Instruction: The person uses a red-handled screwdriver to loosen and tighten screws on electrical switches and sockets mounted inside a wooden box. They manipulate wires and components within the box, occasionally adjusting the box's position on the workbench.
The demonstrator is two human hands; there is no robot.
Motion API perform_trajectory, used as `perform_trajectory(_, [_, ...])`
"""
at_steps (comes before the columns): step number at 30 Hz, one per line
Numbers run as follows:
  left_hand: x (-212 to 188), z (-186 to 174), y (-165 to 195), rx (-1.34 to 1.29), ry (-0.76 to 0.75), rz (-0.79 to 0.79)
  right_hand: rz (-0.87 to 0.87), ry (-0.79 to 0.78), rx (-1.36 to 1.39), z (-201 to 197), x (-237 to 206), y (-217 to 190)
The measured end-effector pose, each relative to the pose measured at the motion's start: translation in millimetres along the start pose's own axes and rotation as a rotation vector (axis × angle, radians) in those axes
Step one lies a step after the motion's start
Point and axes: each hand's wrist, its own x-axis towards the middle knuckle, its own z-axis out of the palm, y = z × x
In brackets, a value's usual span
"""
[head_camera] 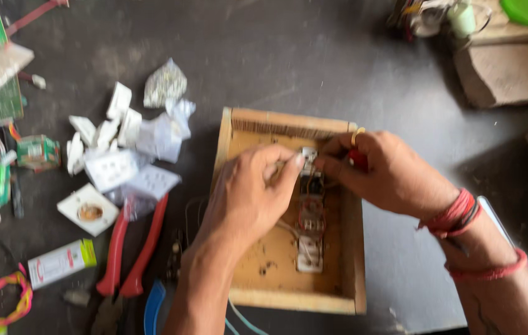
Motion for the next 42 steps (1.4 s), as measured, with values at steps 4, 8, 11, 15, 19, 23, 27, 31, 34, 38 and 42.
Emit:
perform_trajectory(4, [-1.6, 2.7, 0.8, 0.009, -0.009, -0.04, -0.088, -0.018, 0.024, 3.7, -3.2, 1.8])
perform_trajectory(8, [-3.1, -0.3, 5.0, -0.046, 0.017, -0.052, -0.134, -0.016, 0.057, 5.0, -4.1, -0.8])
perform_trajectory(11, [-4.1, -2.2, 6.0, -0.059, 0.017, -0.049, -0.127, -0.037, 0.069, 5.8, -2.4, -1.7])
perform_trajectory(15, [-4.3, -1.9, 4.2, -0.111, 0.005, -0.057, 0.04, -0.029, -0.095, 6.5, -1.3, -1.0])
perform_trajectory(19, [-2.8, 0.5, 2.9, -0.084, 0.001, -0.108, -0.179, 0.017, 0.005, 4.7, -3.5, 0.0])
perform_trajectory(23, [-0.5, 0.9, 1.2, -0.081, 0.04, -0.031, -0.155, 0.055, -0.063, 3.2, -3.6, 0.2])
perform_trajectory(27, [-0.8, 2.6, -0.9, -0.077, 0.028, -0.04, -0.001, 0.004, -0.002, 6.1, -0.8, 0.4])
perform_trajectory(31, [-0.2, 1.8, 0.9, -0.061, 0.032, -0.057, -0.117, 0.005, 0.012, 8.9, 0.2, 1.0])
perform_trajectory(34, [-1.0, -0.6, 6.2, -0.067, 0.049, -0.054, -0.168, 0.066, 0.005, 8.3, -1.2, 1.0])
perform_trajectory(38, [-1.7, -1.5, 8.4, -0.119, 0.037, -0.099, -0.099, 0.016, 0.074, 7.6, -2.3, 1.0])
perform_trajectory(42, [1.6, 5.0, -3.3, -0.098, -0.04, -0.229, -0.159, 0.044, 0.184, 11.6, -0.2, 1.3])
